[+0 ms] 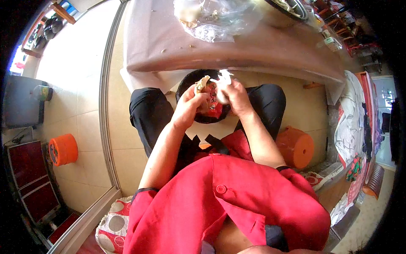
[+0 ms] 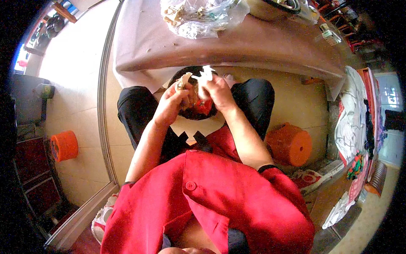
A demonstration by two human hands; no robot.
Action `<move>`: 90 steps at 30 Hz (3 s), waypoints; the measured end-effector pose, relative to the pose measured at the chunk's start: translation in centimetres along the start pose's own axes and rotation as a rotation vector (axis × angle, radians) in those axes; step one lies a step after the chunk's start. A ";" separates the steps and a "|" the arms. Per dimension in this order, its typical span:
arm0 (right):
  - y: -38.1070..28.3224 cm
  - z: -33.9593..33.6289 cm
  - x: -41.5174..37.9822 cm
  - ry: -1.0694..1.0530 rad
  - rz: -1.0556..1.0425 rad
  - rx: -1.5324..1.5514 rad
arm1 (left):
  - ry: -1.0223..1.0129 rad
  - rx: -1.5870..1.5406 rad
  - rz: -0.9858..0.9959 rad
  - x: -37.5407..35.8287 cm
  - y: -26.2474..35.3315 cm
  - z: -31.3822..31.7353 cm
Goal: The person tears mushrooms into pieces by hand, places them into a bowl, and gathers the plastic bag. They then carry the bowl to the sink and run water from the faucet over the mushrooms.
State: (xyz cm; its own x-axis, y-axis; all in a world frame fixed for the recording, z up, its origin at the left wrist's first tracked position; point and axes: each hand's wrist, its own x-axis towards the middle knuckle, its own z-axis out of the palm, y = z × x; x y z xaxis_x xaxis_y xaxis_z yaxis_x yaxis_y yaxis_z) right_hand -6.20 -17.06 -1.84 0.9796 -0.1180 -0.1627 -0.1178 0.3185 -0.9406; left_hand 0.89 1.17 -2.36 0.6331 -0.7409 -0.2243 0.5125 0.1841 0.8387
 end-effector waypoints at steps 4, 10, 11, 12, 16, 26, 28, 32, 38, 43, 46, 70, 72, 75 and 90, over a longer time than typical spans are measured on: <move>0.1 0.4 0.3 0.199 -0.141 0.159 | -0.091 0.342 0.352 -0.4 1.3 0.3; 0.0 2.5 -0.2 0.057 -0.002 -0.173 | 0.176 -0.229 -0.033 -0.3 -0.4 0.4; 0.8 2.6 0.1 0.018 -0.043 -0.227 | 0.139 -0.361 -0.105 0.2 -0.9 -0.2; 0.5 2.6 0.0 0.018 -0.042 -0.226 | 0.103 -0.492 -0.177 0.3 -0.7 -0.4; -0.8 2.4 -0.6 -0.118 0.114 -0.192 | -0.071 -0.525 -0.168 -0.9 0.5 -0.1; 0.7 0.1 0.2 -0.027 0.102 0.150 | 0.251 -0.101 -0.013 0.4 -0.3 -0.7; -0.6 0.7 -0.4 -0.039 0.067 0.170 | 0.339 -0.133 0.005 0.4 0.1 -0.9; -0.8 0.8 -0.8 0.119 -0.002 0.127 | 0.432 -0.096 0.019 0.5 -0.3 -1.5; 1.6 1.2 0.6 0.154 -0.502 -0.600 | 0.120 0.034 -0.039 0.2 -0.7 0.1; 0.2 1.0 -0.4 0.250 -0.126 -0.427 | 0.137 0.153 -0.104 0.4 -0.4 -0.4; -0.2 0.0 0.0 0.469 -0.085 -0.040 | 0.165 0.114 -0.124 0.1 0.1 -0.1; 0.5 -0.4 1.1 0.437 -0.243 -0.349 | 0.128 0.054 -0.121 0.4 -0.7 -0.9; -0.5 -1.1 0.7 0.439 -0.106 -0.174 | 0.176 0.013 -0.076 0.3 -0.9 -1.0; -1.2 -0.2 0.1 0.355 -0.029 -0.275 | 0.239 0.003 -0.063 0.1 -0.1 -0.6; 2.4 1.1 0.6 0.067 -0.132 -0.455 | 0.219 -0.041 0.002 0.3 -0.2 -0.1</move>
State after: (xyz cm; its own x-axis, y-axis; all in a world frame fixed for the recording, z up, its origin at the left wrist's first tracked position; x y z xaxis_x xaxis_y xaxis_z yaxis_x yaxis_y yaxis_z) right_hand -5.70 -15.36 -3.83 0.9801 -0.1948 -0.0383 -0.0675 -0.1456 -0.9870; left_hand 1.00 0.99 -2.57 0.7426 -0.5835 -0.3286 0.5315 0.2151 0.8193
